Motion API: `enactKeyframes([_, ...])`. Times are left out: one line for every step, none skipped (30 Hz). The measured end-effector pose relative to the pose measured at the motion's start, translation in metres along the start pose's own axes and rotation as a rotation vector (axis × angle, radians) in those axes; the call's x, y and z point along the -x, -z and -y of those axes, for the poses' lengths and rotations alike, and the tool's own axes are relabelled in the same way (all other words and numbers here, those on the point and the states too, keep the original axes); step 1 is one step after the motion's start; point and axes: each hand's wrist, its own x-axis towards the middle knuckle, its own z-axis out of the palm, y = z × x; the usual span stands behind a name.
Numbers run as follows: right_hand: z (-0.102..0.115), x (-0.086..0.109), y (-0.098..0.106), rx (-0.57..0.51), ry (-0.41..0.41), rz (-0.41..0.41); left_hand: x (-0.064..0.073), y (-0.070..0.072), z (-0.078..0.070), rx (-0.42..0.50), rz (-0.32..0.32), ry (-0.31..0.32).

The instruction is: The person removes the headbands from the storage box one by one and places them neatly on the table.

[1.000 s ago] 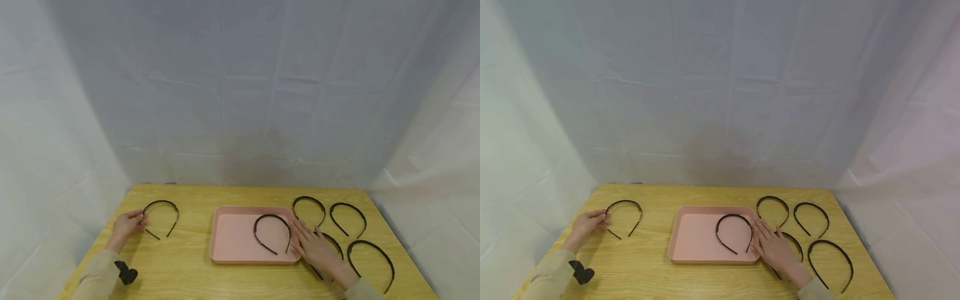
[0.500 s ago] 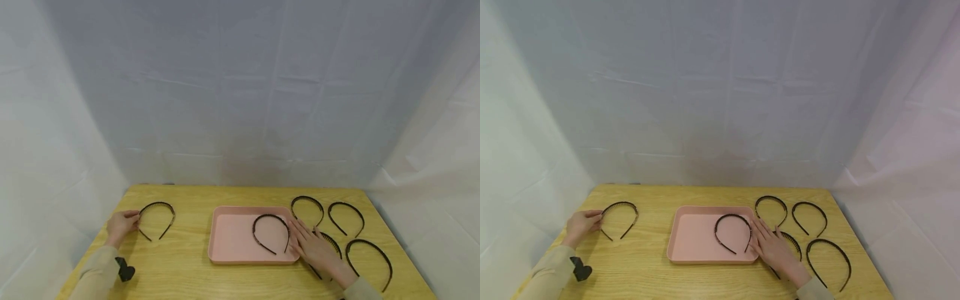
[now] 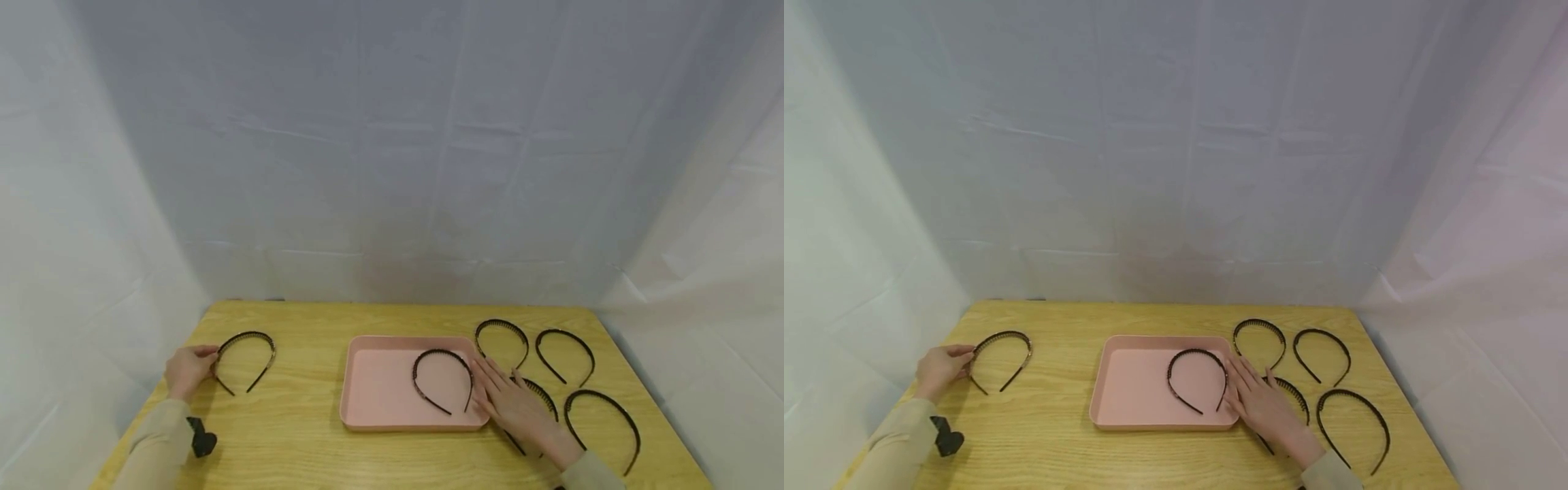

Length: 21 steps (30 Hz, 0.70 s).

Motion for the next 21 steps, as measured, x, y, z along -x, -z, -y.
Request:
enactKeyframes([0.0,0.0,0.0,0.003,-0.001,-0.001,0.0,0.0,0.001,-0.004,0.004,0.001])
enactKeyframes([0.0,0.0,0.0,0.0,-0.003,-0.003,-0.001,0.0,0.001,-0.013,0.009,0.002])
enactKeyframes([0.0,0.0,0.0,-0.004,-0.003,-0.006,-0.001,0.0,0.002,-0.018,0.012,0.001])
enactKeyframes([0.0,0.0,0.0,-0.003,-0.005,-0.005,-0.002,0.0,0.002,-0.019,0.014,0.003])
enactKeyframes([0.0,0.0,-0.001,-0.004,-0.007,-0.006,-0.002,-0.001,0.003,-0.017,0.014,0.005])
enactKeyframes([0.0,-0.001,-0.001,-0.006,-0.007,-0.01,-0.002,-0.001,0.003,-0.018,0.011,0.006])
enactKeyframes([0.0,-0.001,-0.001,-0.005,-0.005,-0.013,-0.002,-0.001,0.003,-0.017,0.007,0.006])
enactKeyframes([0.0,-0.001,-0.002,-0.008,-0.004,-0.016,-0.002,-0.001,0.003,-0.015,0.004,0.006])
enactKeyframes([0.0,-0.001,-0.002,-0.008,-0.003,-0.019,-0.002,-0.001,0.003,-0.021,-0.004,0.003])
enactKeyframes([0.0,-0.001,-0.003,-0.005,-0.001,-0.023,-0.001,0.0,0.002,-0.026,-0.013,0.001])
enactKeyframes([0.0,-0.001,-0.002,-0.007,0.0,-0.025,-0.001,0.0,0.001,-0.033,-0.023,-0.002])
enactKeyframes([0.0,-0.001,-0.002,-0.006,0.001,-0.025,0.0,0.001,0.0,-0.043,-0.036,-0.006])
enactKeyframes([0.0,-0.001,-0.002,-0.009,0.001,-0.022,0.001,0.002,-0.002,-0.046,-0.047,-0.01])
enactKeyframes([0.001,-0.001,-0.001,-0.016,0.001,-0.02,0.001,0.002,-0.004,-0.048,-0.059,-0.013])
enactKeyframes([0.002,-0.001,0.001,-0.02,-0.004,-0.012,0.002,0.003,-0.006,-0.051,-0.072,-0.015])
enactKeyframes([0.003,-0.001,0.002,-0.02,-0.009,0.002,0.001,0.003,-0.008,-0.044,-0.081,-0.013])
enactKeyframes([0.004,-0.001,0.004,-0.024,-0.016,0.02,0.001,0.003,-0.01,-0.032,-0.086,-0.008])
enactKeyframes([0.004,-0.001,0.004,-0.023,-0.019,0.025,0.0,0.003,-0.013,-0.009,-0.087,-0.007])
enactKeyframes([0.005,-0.001,0.005,-0.027,-0.022,0.03,0.0,0.002,-0.016,0.017,-0.08,-0.005])
enactKeyframes([0.005,-0.001,0.006,-0.026,-0.022,0.03,-0.001,0.002,-0.019,0.039,-0.072,-0.005])
enactKeyframes([0.005,-0.001,0.005,-0.02,-0.024,0.032,-0.001,0.002,-0.022,0.064,-0.057,-0.008])
